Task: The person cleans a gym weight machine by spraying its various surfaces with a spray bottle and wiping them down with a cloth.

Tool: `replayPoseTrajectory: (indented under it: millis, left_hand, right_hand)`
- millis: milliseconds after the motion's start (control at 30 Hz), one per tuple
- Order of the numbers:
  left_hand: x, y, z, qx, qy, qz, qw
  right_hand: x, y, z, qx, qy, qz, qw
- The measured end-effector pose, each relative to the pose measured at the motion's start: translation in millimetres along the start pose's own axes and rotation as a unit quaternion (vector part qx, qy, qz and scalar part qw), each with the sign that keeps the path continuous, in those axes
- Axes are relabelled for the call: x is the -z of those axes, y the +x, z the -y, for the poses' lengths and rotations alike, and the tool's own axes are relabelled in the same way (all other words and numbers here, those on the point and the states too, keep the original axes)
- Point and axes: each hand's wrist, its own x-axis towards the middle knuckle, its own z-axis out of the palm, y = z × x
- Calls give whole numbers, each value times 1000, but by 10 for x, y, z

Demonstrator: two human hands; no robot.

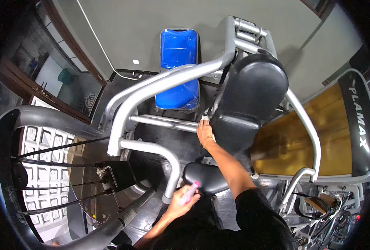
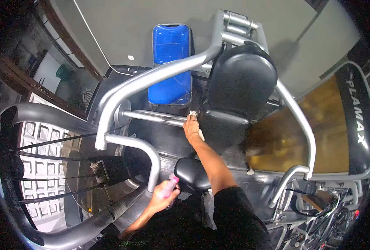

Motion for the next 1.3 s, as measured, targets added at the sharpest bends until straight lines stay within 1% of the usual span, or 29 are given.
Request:
replayPoseTrajectory:
  millis: [33, 67, 100, 133, 200, 233, 267, 300, 333, 400, 433, 467, 500, 533, 600, 633, 667, 767, 833, 867, 933, 967, 1000, 1067, 1100, 1133, 1200, 1267, 1300]
  left_hand:
    - [1, -3, -5, 16, -25, 0, 1000]
    - [-3, -23, 2, 34, -51, 4, 998]
    - [-3, -36, 16, 36, -55, 6, 998]
    - [-10, -46, 33, 42, -56, 10, 998]
    - [-11, -23, 26, 47, -60, 18, 997]
    - [0, -12, -6, 56, -60, 30, 996]
    - [13, -8, -24, 66, -59, 42, 995]
    - [8, -4, 7, 67, -61, 45, 995]
    - [-12, 0, 58, 56, -65, 45, 995]
    - [-47, -6, 80, 46, -71, 48, 995]
    - [-41, -6, 67, 58, -70, 50, 995]
    - [-42, 4, 61, 68, -69, 51, 994]
    - [-66, 10, 71, 25, -55, 32, 998]
    - [-68, 1, 73, 27, -55, 30, 998]
    - [-39, -51, 75, 69, -25, 41, 996]
    - [-63, -69, 88, 78, -31, 26, 996]
    - [-106, -61, 76, 36, -37, -5, 999]
    - [-157, -113, 113, 36, -33, -23, 999]
    - [-193, -147, 176, 46, -29, -30, 998]
    - [-233, -174, 214, 75, -59, -34, 995]
    - [-330, -194, 253, 77, -52, -46, 995]
    - [-391, -209, 224, 105, -59, -47, 992]
    - [-455, -238, 249, 107, -55, -45, 992]
    - [-560, -275, 320, 85, -24, -57, 994]
    - [-616, -288, 286, 94, -24, -60, 993]
    - [-664, -302, 260, 93, -17, -58, 994]
    - [-761, -365, 233, 128, -30, -77, 988]
    - [-839, -450, 263, 133, -23, -87, 987]
    - [-869, -489, 278, 138, -19, -98, 985]
  right_hand:
    - [25, 41, -20, 4, -4, -2, 1000]
    - [11, 47, -68, 37, 186, 58, 980]
    - [66, 10, -143, 65, 370, 117, 919]
    - [211, -49, -222, 47, 400, 122, 907]
    - [206, -32, -296, 36, 360, -33, 932]
    - [249, -62, -354, 8, 310, -115, 944]
    - [288, -107, -405, -18, 257, -196, 946]
    - [314, -171, -482, -35, 220, -269, 937]
    - [228, -204, -523, -50, 218, -297, 928]
    - [21, -371, -521, 16, 146, -262, 954]
    - [-173, -474, -441, 33, 165, -247, 954]
    - [-269, -614, -359, 26, 178, -248, 952]
    - [-312, -752, -308, 20, 246, -207, 947]
    - [-380, -861, -256, 16, 312, -163, 936]
    - [-644, -996, -226, 71, 326, -121, 935]
    - [-726, -1060, -266, 99, 322, -86, 937]
    - [-804, -1116, -338, 99, 322, -86, 937]
    - [-546, -1235, -682, 45, 393, -180, 900]
    - [-355, -1270, -917, 9, 386, -274, 881]
    - [-274, -1281, -1035, -9, 372, -327, 869]
    - [-190, -1258, -1238, -94, 385, -398, 828]
    - [-135, -1239, -1330, -136, 420, -420, 793]
    - [-144, -1228, -1391, -148, 435, -432, 776]
    - [-437, -1252, -1319, -154, 414, -359, 822]
    - [-662, -1315, -1217, -143, 427, -343, 824]
    - [-972, -1325, -1092, -140, 425, -295, 844]
    - [-1276, -1514, -900, -112, 424, -206, 875]
    - [-1857, -1642, -691, -107, 430, -132, 887]
    - [-2009, -1769, -691, -125, 461, -81, 875]
